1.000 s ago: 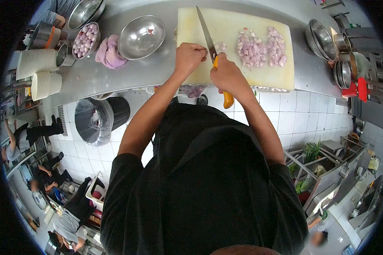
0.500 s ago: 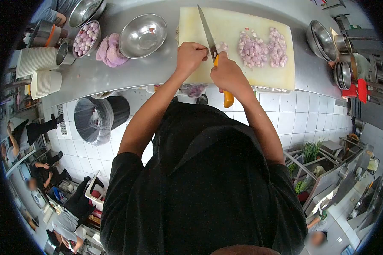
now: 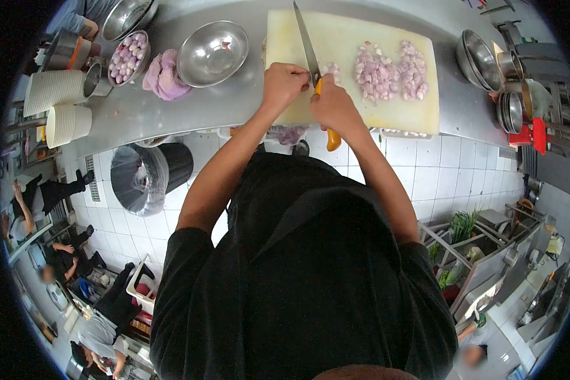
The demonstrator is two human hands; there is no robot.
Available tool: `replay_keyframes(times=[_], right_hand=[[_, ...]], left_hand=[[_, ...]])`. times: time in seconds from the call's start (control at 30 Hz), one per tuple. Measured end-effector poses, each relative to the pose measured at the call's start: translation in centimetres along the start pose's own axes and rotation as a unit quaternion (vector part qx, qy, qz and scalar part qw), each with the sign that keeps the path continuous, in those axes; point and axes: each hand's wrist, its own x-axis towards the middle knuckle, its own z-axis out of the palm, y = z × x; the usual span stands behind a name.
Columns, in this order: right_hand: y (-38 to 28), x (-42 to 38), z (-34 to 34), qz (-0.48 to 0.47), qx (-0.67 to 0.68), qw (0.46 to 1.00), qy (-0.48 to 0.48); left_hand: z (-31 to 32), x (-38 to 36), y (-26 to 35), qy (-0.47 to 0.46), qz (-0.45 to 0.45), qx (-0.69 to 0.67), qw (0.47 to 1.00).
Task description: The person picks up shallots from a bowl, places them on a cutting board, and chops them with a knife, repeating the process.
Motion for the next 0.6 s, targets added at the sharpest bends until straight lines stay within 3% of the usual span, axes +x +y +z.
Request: replay_keyframes(times=[0.07,0.6], right_hand=[[-2.0,-1.5,-2.1,0.032,0.014,0.999,-0.038],[-0.8,-1.5,-0.8,-0.007,-0.011,1.0,-0.002]], left_hand=[[0.0,0.2,-0.2,0.0,0.006,0.004,1.0],[-0.1,0.5,-0.6,-0.013,0.001,0.021,1.0]])
